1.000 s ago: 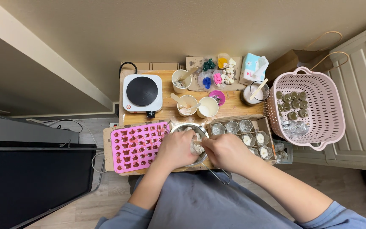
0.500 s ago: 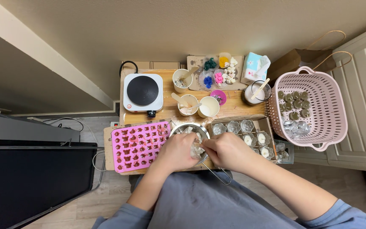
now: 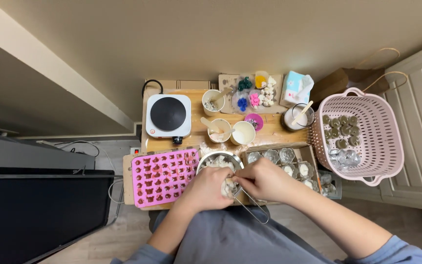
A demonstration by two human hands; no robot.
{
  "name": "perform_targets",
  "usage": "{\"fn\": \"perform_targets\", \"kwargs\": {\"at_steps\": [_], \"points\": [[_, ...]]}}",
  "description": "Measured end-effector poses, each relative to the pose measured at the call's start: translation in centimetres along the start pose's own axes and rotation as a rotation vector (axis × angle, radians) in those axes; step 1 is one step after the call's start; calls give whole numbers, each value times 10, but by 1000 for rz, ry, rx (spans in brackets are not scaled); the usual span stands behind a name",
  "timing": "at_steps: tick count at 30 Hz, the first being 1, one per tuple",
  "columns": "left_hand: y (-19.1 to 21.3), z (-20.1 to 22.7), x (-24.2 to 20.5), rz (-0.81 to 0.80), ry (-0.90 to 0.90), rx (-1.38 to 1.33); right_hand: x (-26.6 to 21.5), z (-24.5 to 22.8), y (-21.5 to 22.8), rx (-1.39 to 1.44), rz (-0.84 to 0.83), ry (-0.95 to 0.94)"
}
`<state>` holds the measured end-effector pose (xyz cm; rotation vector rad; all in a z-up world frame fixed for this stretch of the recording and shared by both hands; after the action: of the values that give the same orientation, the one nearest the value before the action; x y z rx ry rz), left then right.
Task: Scooping wax flakes into a metal melting pot for candle making.
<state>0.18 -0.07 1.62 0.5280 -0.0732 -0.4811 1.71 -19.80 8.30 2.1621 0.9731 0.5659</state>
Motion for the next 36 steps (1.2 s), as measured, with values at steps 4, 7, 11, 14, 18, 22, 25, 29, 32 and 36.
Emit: {"fn": "perform_targets", "kwargs": {"at_steps": [4, 7, 11, 14, 18, 22, 25, 29, 32, 36], "points": [[7, 12, 2, -42, 99, 12, 2, -1, 8, 38, 21, -18], [3, 10, 0, -57, 11, 1, 5, -4, 15, 114, 23, -30], [10, 16, 0, -33, 15, -54, 12, -14, 25, 23, -58, -100], [16, 19, 7, -10, 65, -62, 18, -23, 38, -56, -25, -57], [21, 14, 3, 60, 49, -91, 16, -31, 38, -218, -37, -12], [16, 9, 2, 76, 92, -92, 16, -42, 28, -389, -4, -1], [19, 9, 2, 92, 90, -183, 14, -38, 23, -413, -18, -44], [19, -3, 4, 126, 67, -156, 10, -15, 12, -233, 58, 36], [14, -9, 4, 172, 92, -172, 9, -7, 5, -132, 140, 52], [3, -20, 4, 190, 184, -163, 7, -4, -2, -145, 163, 81]]}}
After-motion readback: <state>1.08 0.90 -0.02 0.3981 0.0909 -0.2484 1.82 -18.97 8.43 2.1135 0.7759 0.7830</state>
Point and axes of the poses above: each hand's wrist, its own x-axis towards the middle knuckle, its own y-axis out of the back of the hand, z = x × y, the point moved 1 cm from there along x, towards the middle knuckle, and after that the axes turned 15 degrees about y, right-handed, at the moved point
